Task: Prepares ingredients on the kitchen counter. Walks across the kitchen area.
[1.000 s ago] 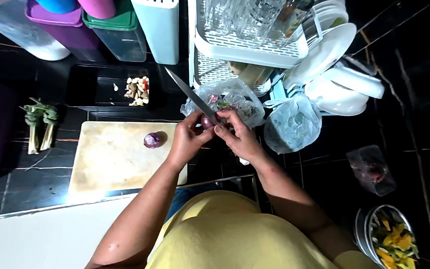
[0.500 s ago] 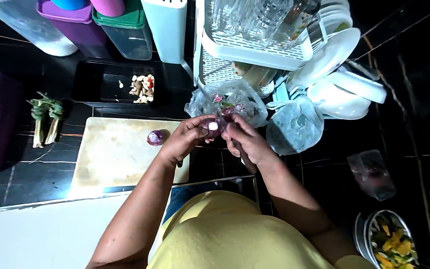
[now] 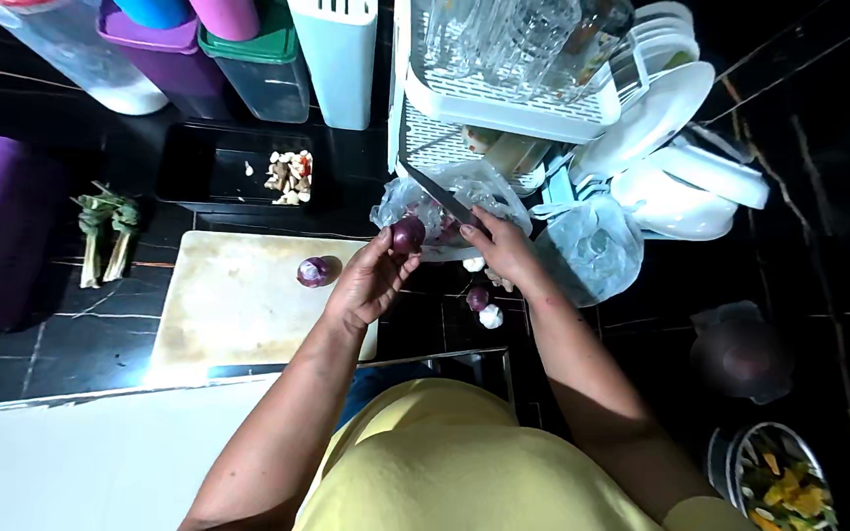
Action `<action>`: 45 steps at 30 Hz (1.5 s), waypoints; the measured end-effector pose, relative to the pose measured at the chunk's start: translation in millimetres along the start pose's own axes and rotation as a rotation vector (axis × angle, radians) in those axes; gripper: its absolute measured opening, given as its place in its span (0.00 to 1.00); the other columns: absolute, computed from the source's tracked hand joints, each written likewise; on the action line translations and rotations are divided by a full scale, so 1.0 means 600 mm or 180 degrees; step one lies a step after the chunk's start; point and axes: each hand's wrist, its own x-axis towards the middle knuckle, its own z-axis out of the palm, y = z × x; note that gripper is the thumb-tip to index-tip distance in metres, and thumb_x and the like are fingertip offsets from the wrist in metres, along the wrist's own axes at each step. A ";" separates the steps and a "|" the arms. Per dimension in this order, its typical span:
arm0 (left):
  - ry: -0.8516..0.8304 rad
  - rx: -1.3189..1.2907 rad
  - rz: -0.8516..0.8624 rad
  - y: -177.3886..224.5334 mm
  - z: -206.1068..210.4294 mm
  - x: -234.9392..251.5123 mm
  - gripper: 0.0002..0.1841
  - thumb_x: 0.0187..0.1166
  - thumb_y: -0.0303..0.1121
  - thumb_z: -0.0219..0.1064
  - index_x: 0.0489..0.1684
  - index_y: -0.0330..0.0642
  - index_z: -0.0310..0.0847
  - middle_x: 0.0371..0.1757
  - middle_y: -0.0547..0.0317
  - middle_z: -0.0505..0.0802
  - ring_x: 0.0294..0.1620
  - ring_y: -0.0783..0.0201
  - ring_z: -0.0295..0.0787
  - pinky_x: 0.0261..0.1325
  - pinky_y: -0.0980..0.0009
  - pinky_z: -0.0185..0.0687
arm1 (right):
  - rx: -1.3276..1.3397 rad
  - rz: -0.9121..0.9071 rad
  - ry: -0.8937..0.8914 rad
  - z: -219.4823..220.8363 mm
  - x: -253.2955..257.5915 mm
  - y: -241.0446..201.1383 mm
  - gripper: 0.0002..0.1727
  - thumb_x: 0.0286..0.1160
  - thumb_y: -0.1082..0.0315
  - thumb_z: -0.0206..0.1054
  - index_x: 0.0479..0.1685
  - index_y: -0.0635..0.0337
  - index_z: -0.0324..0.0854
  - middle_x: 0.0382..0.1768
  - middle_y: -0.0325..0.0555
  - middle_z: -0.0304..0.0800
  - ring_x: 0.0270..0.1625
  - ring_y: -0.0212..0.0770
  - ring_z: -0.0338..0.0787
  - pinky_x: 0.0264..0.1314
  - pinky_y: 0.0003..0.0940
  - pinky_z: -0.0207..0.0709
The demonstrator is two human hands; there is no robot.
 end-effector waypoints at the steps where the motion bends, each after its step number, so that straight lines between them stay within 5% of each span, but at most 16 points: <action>1: 0.0076 -0.0157 -0.0034 0.000 0.003 0.000 0.17 0.91 0.46 0.53 0.61 0.45 0.79 0.54 0.53 0.91 0.48 0.64 0.93 0.54 0.71 0.91 | 0.0102 -0.0096 0.0117 0.002 -0.004 -0.004 0.35 0.87 0.43 0.60 0.91 0.45 0.64 0.69 0.60 0.85 0.64 0.64 0.88 0.65 0.72 0.76; 3: 0.0247 -0.0432 -0.0097 0.002 0.012 -0.001 0.16 0.92 0.43 0.53 0.62 0.45 0.78 0.54 0.51 0.92 0.48 0.61 0.94 0.54 0.69 0.92 | 0.0488 -0.0402 0.0228 0.001 -0.019 -0.022 0.33 0.89 0.47 0.60 0.92 0.39 0.62 0.68 0.56 0.86 0.54 0.55 0.91 0.54 0.61 0.83; 6: 0.0210 -0.0669 -0.0175 0.002 0.018 0.001 0.19 0.92 0.46 0.53 0.74 0.53 0.75 0.57 0.51 0.91 0.49 0.58 0.95 0.55 0.66 0.93 | 0.1169 -0.1164 0.0001 0.013 -0.051 -0.052 0.32 0.87 0.55 0.60 0.90 0.51 0.65 0.68 0.50 0.86 0.47 0.36 0.89 0.47 0.37 0.86; 7: 0.0192 -0.0664 -0.0221 0.000 0.021 0.002 0.19 0.93 0.49 0.51 0.69 0.51 0.78 0.53 0.51 0.93 0.46 0.59 0.95 0.54 0.67 0.93 | 0.1233 -0.1334 -0.0158 0.017 -0.062 -0.062 0.34 0.86 0.56 0.63 0.90 0.55 0.65 0.69 0.51 0.86 0.55 0.36 0.91 0.57 0.38 0.87; 9: 0.0118 -0.0652 -0.0304 -0.004 0.027 0.001 0.26 0.92 0.56 0.44 0.59 0.46 0.81 0.46 0.52 0.94 0.43 0.61 0.94 0.47 0.67 0.92 | 0.1052 -0.1510 -0.0285 0.034 -0.077 -0.071 0.38 0.82 0.53 0.69 0.91 0.53 0.63 0.66 0.51 0.88 0.59 0.39 0.91 0.63 0.45 0.87; 12: 0.0080 -0.0620 -0.0356 -0.005 0.039 -0.005 0.30 0.91 0.59 0.43 0.59 0.44 0.82 0.47 0.51 0.94 0.45 0.61 0.95 0.44 0.66 0.93 | 0.0621 -0.1555 -0.0107 0.051 -0.081 -0.069 0.44 0.80 0.46 0.68 0.95 0.45 0.54 0.62 0.53 0.89 0.52 0.47 0.93 0.52 0.55 0.89; 16: 0.0012 -0.0475 -0.0228 -0.006 0.037 -0.005 0.23 0.94 0.51 0.45 0.59 0.46 0.81 0.48 0.52 0.94 0.46 0.62 0.94 0.48 0.67 0.92 | 0.0944 -0.1602 -0.0169 0.042 -0.082 -0.066 0.43 0.82 0.49 0.68 0.95 0.47 0.55 0.69 0.51 0.87 0.61 0.41 0.91 0.64 0.47 0.87; 20: -0.0174 -0.0373 -0.0097 -0.005 0.039 -0.009 0.21 0.95 0.46 0.44 0.54 0.47 0.83 0.45 0.54 0.94 0.43 0.65 0.94 0.48 0.71 0.92 | 0.1189 -0.1464 -0.0232 0.027 -0.084 -0.067 0.40 0.82 0.52 0.69 0.93 0.47 0.59 0.55 0.49 0.90 0.40 0.35 0.89 0.43 0.36 0.88; 22: -0.0351 -0.0157 0.0081 -0.005 0.038 -0.010 0.19 0.94 0.46 0.45 0.54 0.49 0.84 0.47 0.56 0.94 0.45 0.66 0.94 0.51 0.70 0.91 | 0.1156 -0.1475 -0.0221 0.022 -0.084 -0.066 0.38 0.83 0.51 0.68 0.92 0.47 0.62 0.62 0.48 0.89 0.44 0.34 0.91 0.46 0.36 0.89; 24: -0.0405 0.0089 0.0297 -0.004 0.037 -0.009 0.15 0.92 0.43 0.52 0.56 0.49 0.84 0.48 0.56 0.95 0.46 0.65 0.94 0.55 0.67 0.91 | 0.1091 -0.1534 -0.0199 0.019 -0.084 -0.064 0.37 0.83 0.50 0.67 0.91 0.49 0.63 0.66 0.46 0.88 0.52 0.34 0.91 0.55 0.37 0.89; 27: -0.0326 0.0399 0.0490 -0.002 0.040 -0.011 0.16 0.88 0.40 0.60 0.69 0.48 0.81 0.56 0.55 0.93 0.51 0.63 0.93 0.58 0.65 0.91 | 0.1115 -0.1496 -0.0205 0.017 -0.086 -0.061 0.39 0.82 0.50 0.68 0.92 0.49 0.61 0.55 0.47 0.90 0.41 0.33 0.89 0.45 0.35 0.88; 29: -0.0307 0.0501 0.0565 -0.003 0.045 -0.012 0.20 0.87 0.39 0.62 0.76 0.48 0.77 0.60 0.55 0.92 0.54 0.63 0.93 0.60 0.64 0.91 | 0.1088 -0.1530 -0.0231 0.016 -0.088 -0.058 0.40 0.83 0.49 0.67 0.93 0.48 0.59 0.61 0.48 0.89 0.44 0.33 0.90 0.49 0.37 0.88; 32: -0.0320 0.0612 0.0668 -0.006 0.052 -0.011 0.20 0.87 0.38 0.61 0.77 0.48 0.76 0.61 0.56 0.91 0.55 0.63 0.92 0.60 0.63 0.91 | 0.1040 -0.1580 -0.0151 0.015 -0.090 -0.051 0.40 0.83 0.47 0.66 0.93 0.46 0.59 0.70 0.47 0.86 0.51 0.34 0.92 0.53 0.40 0.89; 36: -0.0489 0.0761 0.0636 -0.010 0.060 -0.011 0.25 0.86 0.37 0.63 0.83 0.48 0.70 0.64 0.56 0.89 0.58 0.63 0.91 0.62 0.64 0.90 | 0.1193 -0.1636 -0.0149 0.007 -0.091 -0.037 0.38 0.84 0.46 0.65 0.91 0.48 0.63 0.58 0.46 0.90 0.46 0.32 0.90 0.51 0.36 0.88; 41: -0.0502 0.1041 0.0746 -0.020 0.073 -0.017 0.27 0.87 0.31 0.59 0.87 0.47 0.64 0.66 0.56 0.89 0.58 0.63 0.91 0.63 0.63 0.89 | 0.1256 -0.1725 -0.0256 -0.007 -0.090 -0.019 0.38 0.84 0.48 0.66 0.91 0.49 0.63 0.57 0.45 0.91 0.48 0.30 0.90 0.55 0.34 0.88; 45: -0.0342 0.1364 0.0967 -0.025 0.074 -0.029 0.28 0.85 0.24 0.60 0.87 0.42 0.65 0.63 0.56 0.91 0.55 0.65 0.92 0.62 0.64 0.90 | 0.1281 -0.1714 -0.0309 -0.002 -0.091 -0.018 0.37 0.84 0.48 0.65 0.91 0.49 0.64 0.55 0.46 0.90 0.42 0.30 0.89 0.47 0.33 0.88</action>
